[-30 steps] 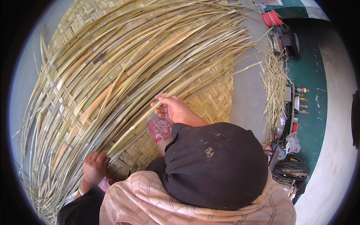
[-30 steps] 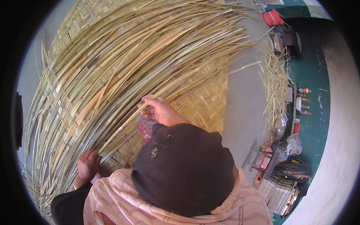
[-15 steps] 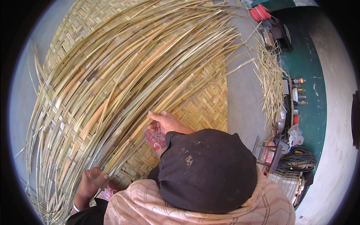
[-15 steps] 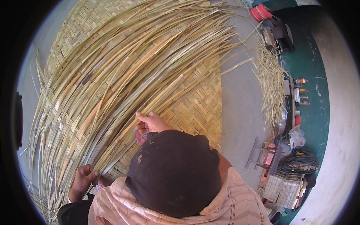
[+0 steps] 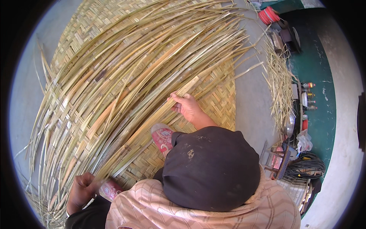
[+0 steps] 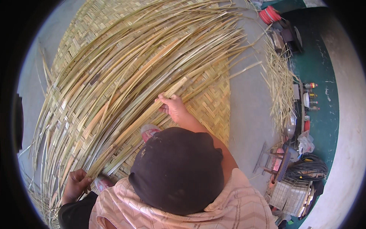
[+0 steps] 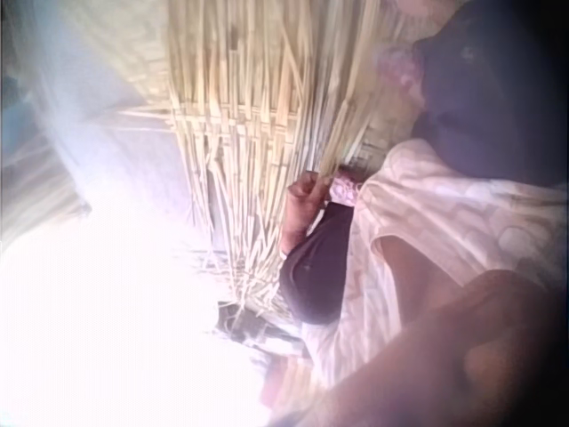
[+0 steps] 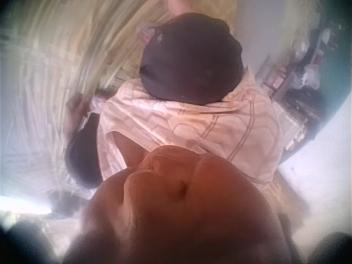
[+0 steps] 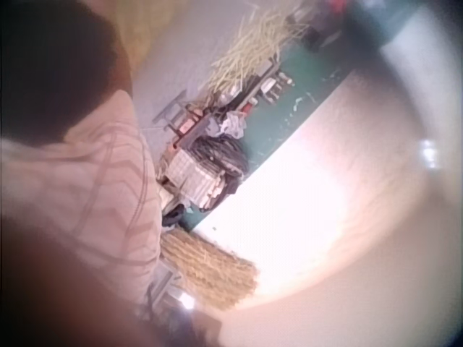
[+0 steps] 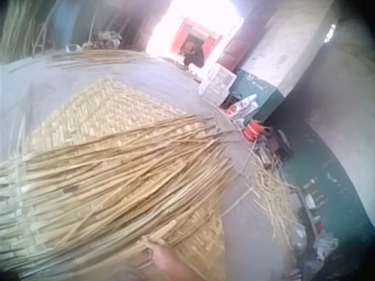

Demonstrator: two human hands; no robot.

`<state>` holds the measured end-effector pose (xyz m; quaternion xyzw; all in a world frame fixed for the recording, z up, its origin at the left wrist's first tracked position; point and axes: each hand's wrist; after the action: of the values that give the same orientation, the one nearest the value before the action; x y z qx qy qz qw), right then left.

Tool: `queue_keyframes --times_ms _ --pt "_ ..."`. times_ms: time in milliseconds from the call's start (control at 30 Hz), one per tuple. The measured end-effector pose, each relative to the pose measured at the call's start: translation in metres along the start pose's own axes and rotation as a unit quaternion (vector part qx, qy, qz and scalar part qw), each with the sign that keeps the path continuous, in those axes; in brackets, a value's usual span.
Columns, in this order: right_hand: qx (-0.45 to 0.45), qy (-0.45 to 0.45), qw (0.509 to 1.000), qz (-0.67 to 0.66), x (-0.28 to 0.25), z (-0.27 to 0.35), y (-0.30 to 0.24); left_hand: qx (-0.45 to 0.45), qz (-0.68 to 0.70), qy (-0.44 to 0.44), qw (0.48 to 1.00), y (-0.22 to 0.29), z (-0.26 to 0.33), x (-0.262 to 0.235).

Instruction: The person weaves a large flat mat using dried palm fronds, interlacing strips by hand to form a tight pattern. They periodically lift and reposition the mat to continue weaving along its length.

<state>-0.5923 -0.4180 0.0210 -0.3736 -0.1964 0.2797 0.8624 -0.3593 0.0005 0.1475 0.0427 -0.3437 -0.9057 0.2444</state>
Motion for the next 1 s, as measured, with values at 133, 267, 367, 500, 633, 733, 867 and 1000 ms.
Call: queue_keyframes --times_ms 133,267,367,500,633,733,867,1000 --pt "0.024 0.013 0.999 -0.043 0.012 -0.006 0.009 0.005 0.001 -0.003 1.000 -0.002 0.003 -0.005" --pt "0.006 0.008 0.993 -0.116 -0.008 -0.010 -0.017 -0.048 -0.015 0.047 0.998 -0.006 0.014 -0.013" --pt "-0.013 -0.032 0.994 -0.103 -0.021 -0.011 -0.030 -0.048 -0.032 0.061 0.996 -0.012 0.025 -0.016" --pt "-0.044 0.044 0.998 0.011 -0.007 -0.017 -0.021 -0.035 -0.059 0.074 0.995 -0.027 0.026 -0.015" --pt "-0.040 0.061 0.997 0.024 0.011 -0.014 -0.026 -0.030 -0.023 0.053 0.998 -0.040 0.022 -0.016" --pt "-0.106 -0.068 0.992 -0.004 0.019 -0.006 -0.055 0.008 -0.191 -0.007 0.982 -0.028 0.015 -0.022" --pt "-0.142 -0.270 0.951 -0.046 0.048 0.003 -0.101 0.136 -0.261 -0.062 0.954 0.036 -0.005 -0.021" --pt "-0.099 -0.430 0.897 0.016 0.100 0.011 -0.127 0.209 -0.156 -0.053 0.964 0.140 -0.033 -0.003"
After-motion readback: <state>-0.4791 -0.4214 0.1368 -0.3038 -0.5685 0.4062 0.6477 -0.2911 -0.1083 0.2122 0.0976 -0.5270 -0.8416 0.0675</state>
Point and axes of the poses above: each hand's wrist, its own z-axis away from the middle knuckle, its own x-axis out of the palm, y = z × x, and after that the axes turned 11 degrees about z, right-handed
